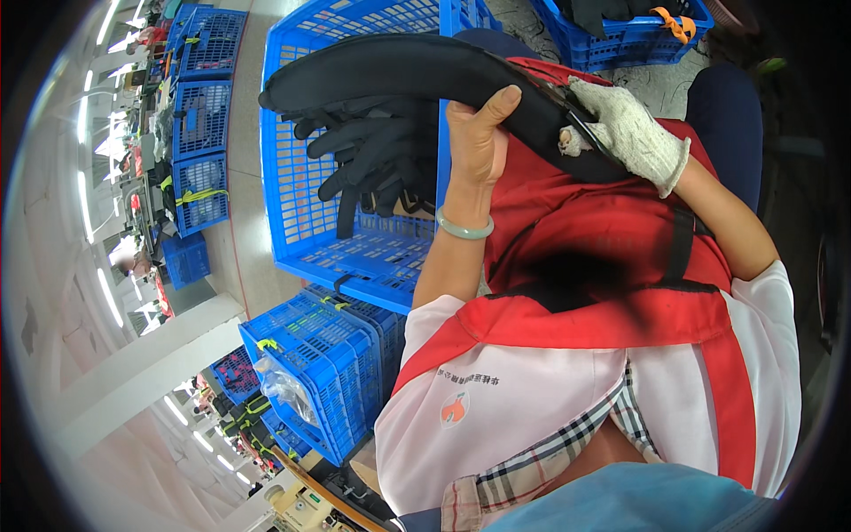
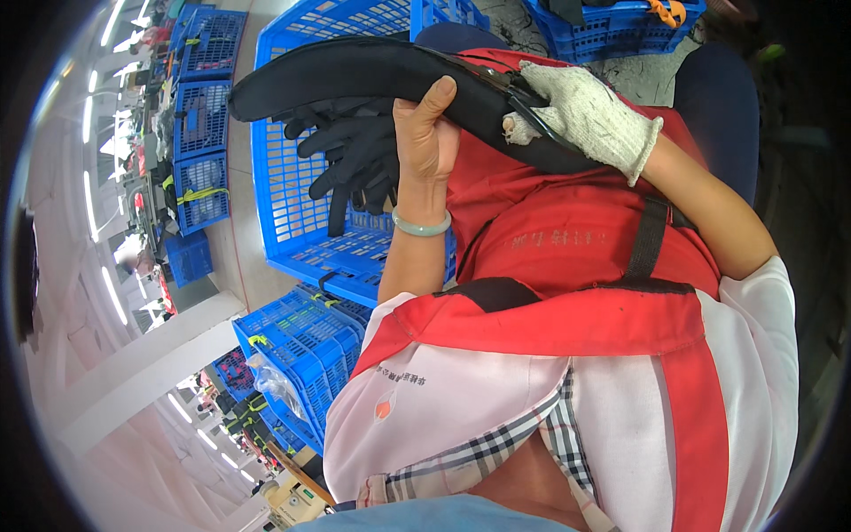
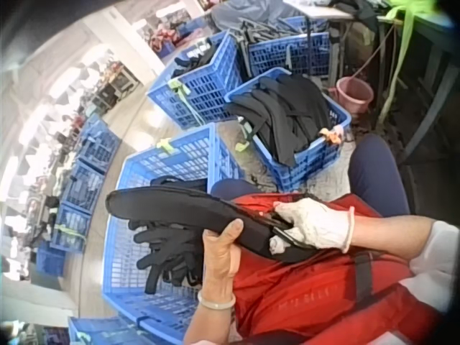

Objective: The recorder is using pliers and hands to trim or process black rubber components at a manufacturing workbench.

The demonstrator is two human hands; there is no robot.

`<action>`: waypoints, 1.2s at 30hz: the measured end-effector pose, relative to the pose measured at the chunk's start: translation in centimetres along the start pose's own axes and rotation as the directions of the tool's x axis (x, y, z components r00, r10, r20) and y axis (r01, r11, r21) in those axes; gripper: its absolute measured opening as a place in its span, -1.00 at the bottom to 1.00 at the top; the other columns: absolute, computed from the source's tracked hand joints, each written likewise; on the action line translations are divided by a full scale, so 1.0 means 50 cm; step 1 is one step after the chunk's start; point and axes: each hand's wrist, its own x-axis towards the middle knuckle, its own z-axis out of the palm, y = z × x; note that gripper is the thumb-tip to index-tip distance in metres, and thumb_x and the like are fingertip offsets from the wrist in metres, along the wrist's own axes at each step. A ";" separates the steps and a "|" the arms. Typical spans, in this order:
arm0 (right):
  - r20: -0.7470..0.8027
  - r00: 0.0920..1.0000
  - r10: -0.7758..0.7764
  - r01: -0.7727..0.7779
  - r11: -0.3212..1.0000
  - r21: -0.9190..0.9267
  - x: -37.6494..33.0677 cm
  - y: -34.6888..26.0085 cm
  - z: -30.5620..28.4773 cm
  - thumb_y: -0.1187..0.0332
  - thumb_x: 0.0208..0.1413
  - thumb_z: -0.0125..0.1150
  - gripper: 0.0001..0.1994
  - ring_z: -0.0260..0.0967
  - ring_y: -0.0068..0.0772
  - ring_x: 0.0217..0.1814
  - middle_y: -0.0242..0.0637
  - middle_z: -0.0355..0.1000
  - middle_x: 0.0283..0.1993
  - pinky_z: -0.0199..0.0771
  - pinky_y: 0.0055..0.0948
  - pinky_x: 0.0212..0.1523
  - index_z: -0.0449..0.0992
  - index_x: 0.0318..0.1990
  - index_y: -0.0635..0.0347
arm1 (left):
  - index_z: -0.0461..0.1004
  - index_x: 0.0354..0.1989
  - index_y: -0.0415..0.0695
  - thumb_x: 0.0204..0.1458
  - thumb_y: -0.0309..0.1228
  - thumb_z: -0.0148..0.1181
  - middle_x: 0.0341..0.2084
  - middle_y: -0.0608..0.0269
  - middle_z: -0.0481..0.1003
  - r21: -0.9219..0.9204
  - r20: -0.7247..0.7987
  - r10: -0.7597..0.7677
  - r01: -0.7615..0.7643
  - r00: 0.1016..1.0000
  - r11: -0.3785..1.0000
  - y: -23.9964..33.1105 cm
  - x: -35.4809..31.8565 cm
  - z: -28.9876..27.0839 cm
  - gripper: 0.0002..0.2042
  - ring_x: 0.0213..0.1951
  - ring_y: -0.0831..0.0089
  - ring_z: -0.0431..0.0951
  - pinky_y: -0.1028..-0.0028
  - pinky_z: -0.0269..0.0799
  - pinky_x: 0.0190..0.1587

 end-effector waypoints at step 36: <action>0.112 0.993 0.031 -0.048 0.987 0.152 0.000 -0.014 -0.041 -0.10 -0.10 0.33 -0.43 0.43 -0.35 -0.53 -0.11 0.38 -0.57 0.33 -0.36 -0.46 0.40 -0.27 0.32 | 0.49 -0.15 -0.14 -0.08 -0.70 0.25 -0.27 0.30 0.52 -0.020 0.013 0.052 -0.052 0.999 0.998 0.038 0.015 0.018 -0.70 -0.20 0.44 0.53 0.42 0.46 -0.02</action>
